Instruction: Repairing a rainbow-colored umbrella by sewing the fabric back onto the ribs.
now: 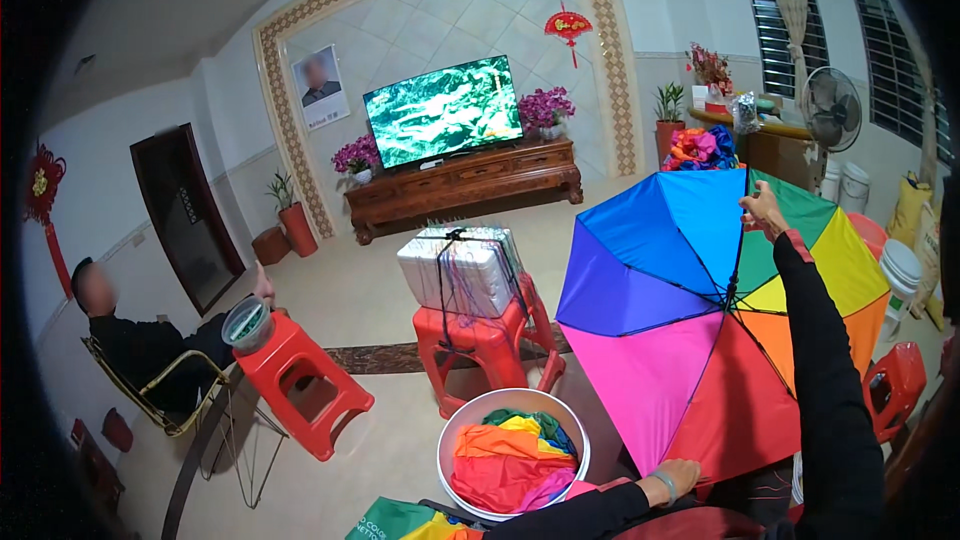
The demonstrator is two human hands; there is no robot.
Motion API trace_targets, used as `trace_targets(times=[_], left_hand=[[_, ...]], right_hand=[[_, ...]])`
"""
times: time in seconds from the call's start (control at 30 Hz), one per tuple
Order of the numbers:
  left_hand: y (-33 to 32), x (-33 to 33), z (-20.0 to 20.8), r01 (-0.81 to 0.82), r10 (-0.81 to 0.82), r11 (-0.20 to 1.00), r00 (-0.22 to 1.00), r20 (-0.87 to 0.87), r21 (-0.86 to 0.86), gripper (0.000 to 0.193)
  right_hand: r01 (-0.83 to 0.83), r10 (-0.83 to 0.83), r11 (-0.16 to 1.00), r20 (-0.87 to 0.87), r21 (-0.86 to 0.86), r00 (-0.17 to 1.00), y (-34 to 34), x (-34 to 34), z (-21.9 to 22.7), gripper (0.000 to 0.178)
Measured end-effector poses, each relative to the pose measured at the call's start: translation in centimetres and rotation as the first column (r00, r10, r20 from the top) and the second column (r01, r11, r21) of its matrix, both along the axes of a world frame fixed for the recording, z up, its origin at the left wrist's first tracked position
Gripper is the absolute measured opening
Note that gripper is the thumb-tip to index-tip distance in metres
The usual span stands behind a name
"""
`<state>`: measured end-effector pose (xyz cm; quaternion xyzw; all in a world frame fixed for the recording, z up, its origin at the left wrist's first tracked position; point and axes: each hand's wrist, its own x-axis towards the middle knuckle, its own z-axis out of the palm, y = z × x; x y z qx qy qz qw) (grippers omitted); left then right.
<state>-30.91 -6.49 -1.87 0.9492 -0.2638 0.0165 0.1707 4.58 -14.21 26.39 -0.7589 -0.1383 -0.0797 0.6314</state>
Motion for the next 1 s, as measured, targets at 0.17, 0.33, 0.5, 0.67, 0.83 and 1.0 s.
trace_targets(times=[0.17, 0.33, 0.5, 0.67, 0.83, 1.0], left_hand=[[-0.4, 0.1, -0.9, 0.001, -0.001, 1.000, 0.999, 0.038, 0.014, 0.018], [-0.6, 0.0, -0.3, -0.038, 0.038, 0.999, 0.999, -0.022, 0.003, 0.017], [-1.2, -0.2, -0.7, -0.012, 0.013, 1.000, 0.999, -0.035, 0.011, 0.017], [-0.9, -0.5, -1.0, 0.056, -0.055, 0.998, 0.998, -0.023, 0.043, 0.017], [-1.0, -0.8, 0.1, 0.125, -0.123, 0.992, 0.989, -0.086, 0.019, 0.017], [-0.5, -0.3, 1.9, 0.247, -0.264, 0.958, 0.957, -0.121, -0.145, 0.014]], right_hand=[[0.021, -0.021, 1.000, -0.004, 0.000, 1.000, 1.0, 0.4, 0.0, 0.066], [0.019, -0.019, 1.000, -0.011, 0.005, 1.000, 1.6, 0.3, -0.2, 0.058], [-0.115, 0.115, 0.993, 0.000, -0.017, 0.993, 0.1, 0.2, 0.1, 0.049], [-0.216, 0.204, 0.946, -0.071, -0.243, 0.976, -0.2, -3.2, 2.6, 0.023], [-0.326, 0.296, 0.856, -0.136, -0.401, 0.945, -1.8, -6.6, 4.1, 0.011], [-0.333, 0.350, 0.859, -0.029, -0.390, 0.936, -4.0, -10.3, 6.6, 0.015]])
